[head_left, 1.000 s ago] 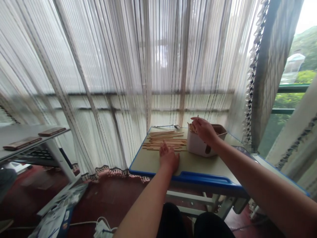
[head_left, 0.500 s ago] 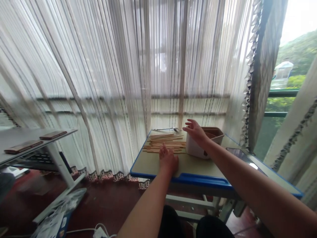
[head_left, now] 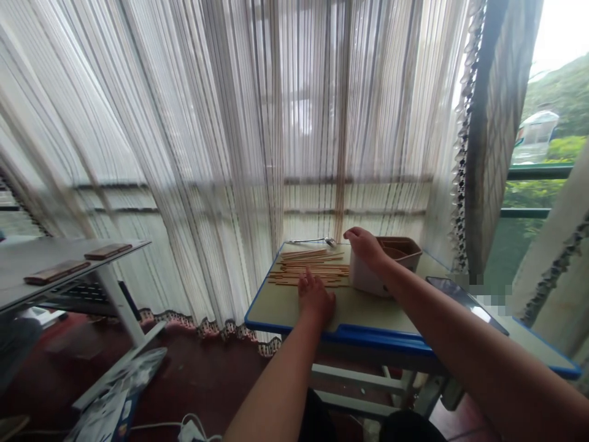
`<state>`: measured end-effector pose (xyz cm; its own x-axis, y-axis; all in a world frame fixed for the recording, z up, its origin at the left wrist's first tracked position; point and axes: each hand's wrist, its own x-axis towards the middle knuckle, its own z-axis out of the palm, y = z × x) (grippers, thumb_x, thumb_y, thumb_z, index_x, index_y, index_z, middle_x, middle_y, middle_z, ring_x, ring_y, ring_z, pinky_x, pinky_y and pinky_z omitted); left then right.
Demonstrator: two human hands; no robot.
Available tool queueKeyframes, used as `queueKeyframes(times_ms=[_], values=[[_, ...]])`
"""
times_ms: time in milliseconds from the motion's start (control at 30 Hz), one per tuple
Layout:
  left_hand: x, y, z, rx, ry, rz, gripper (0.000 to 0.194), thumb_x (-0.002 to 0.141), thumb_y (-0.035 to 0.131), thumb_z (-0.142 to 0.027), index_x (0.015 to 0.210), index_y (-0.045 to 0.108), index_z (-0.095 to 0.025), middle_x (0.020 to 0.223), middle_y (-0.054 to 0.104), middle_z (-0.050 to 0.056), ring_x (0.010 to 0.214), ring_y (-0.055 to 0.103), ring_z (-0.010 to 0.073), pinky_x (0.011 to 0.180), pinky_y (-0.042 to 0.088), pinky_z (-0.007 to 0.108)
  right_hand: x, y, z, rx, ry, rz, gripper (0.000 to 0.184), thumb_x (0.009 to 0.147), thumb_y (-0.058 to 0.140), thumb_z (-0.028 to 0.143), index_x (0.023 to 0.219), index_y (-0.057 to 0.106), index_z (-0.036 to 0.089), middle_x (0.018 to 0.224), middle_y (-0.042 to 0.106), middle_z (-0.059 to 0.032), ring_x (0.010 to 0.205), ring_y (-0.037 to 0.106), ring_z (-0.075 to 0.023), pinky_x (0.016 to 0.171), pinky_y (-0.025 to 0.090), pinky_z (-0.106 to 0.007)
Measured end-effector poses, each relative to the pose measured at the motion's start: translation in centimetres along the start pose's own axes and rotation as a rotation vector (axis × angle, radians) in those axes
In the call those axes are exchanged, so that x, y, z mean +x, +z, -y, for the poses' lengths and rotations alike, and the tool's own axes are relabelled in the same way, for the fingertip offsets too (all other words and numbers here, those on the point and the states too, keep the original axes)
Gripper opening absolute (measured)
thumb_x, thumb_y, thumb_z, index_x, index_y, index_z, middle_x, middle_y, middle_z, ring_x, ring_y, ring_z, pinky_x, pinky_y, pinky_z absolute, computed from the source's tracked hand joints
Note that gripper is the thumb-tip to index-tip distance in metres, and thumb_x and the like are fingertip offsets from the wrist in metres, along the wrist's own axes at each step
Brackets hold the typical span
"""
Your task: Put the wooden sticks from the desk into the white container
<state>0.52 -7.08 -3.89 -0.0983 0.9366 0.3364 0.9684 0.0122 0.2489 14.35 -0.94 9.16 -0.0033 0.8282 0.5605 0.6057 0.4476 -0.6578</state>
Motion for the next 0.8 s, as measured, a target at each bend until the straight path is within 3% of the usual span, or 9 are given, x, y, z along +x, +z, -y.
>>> queueKeyframes(times_ms=[133,233,367,533,700,800], values=[[0.1,0.2,-0.1,0.000,-0.002,-0.007,0.069,0.073,0.038,-0.047,0.130,0.027,-0.009,0.143,0.000,0.012,0.129,0.000,0.0322,0.104,0.009,0.041,0.6,-0.4,-0.2,0.063,0.046,0.079,0.022,0.069,0.042,0.020,0.075,0.063,0.017,0.076,0.064,-0.0038,0.062,0.052,-0.0112,0.059,0.036,-0.022],[0.1,0.3,-0.1,0.002,0.002,-0.014,0.069,0.073,0.038,-0.047,0.130,0.028,-0.009,0.143,0.002,0.012,0.129,0.001,0.0321,0.104,0.009,0.041,0.8,-1.2,-0.1,0.028,0.062,0.110,0.023,0.071,0.044,0.025,0.077,0.064,0.015,0.070,0.064,-0.0042,0.052,0.048,-0.0097,0.053,0.034,-0.022],[0.0,0.1,0.0,-0.022,-0.008,-0.003,0.067,0.074,0.039,-0.046,0.129,0.028,-0.010,0.143,0.006,0.013,0.129,0.003,0.0319,0.104,0.010,0.042,0.5,-3.2,0.7,-0.217,-0.050,0.088,0.031,0.073,0.047,0.040,0.067,0.065,0.015,0.057,0.059,-0.0038,0.052,0.048,-0.0115,0.052,0.031,-0.023],[0.1,-0.2,0.0,-0.059,0.008,0.007,0.060,0.074,0.042,-0.042,0.127,0.032,-0.015,0.142,0.011,0.012,0.129,0.004,0.0310,0.103,0.011,0.043,-0.5,-5.5,1.9,-0.472,-0.114,0.089,0.036,0.074,0.045,0.040,0.055,0.063,0.016,0.048,0.054,-0.0028,0.047,0.044,-0.0108,0.049,0.026,-0.024],[-0.1,-0.8,-0.1,-0.054,0.007,-0.007,0.056,0.074,0.042,-0.043,0.124,0.037,-0.016,0.141,0.016,0.012,0.129,0.008,0.0311,0.102,0.014,0.045,-0.9,-5.3,1.8,-0.475,-0.149,0.134,0.025,0.071,0.050,0.036,0.067,0.067,0.019,0.060,0.063,-0.0029,0.055,0.051,-0.0125,0.051,0.029,-0.023],[-0.4,-1.2,-0.2,-0.014,-0.010,-0.009,0.058,0.074,0.041,-0.043,0.124,0.037,-0.014,0.140,0.019,0.014,0.129,0.008,0.0312,0.102,0.014,0.046,-1.1,-4.9,1.7,-0.468,-0.156,0.078,0.026,0.073,0.049,0.036,0.072,0.068,0.018,0.066,0.065,-0.0041,0.061,0.054,-0.0145,0.054,0.031,-0.023]])
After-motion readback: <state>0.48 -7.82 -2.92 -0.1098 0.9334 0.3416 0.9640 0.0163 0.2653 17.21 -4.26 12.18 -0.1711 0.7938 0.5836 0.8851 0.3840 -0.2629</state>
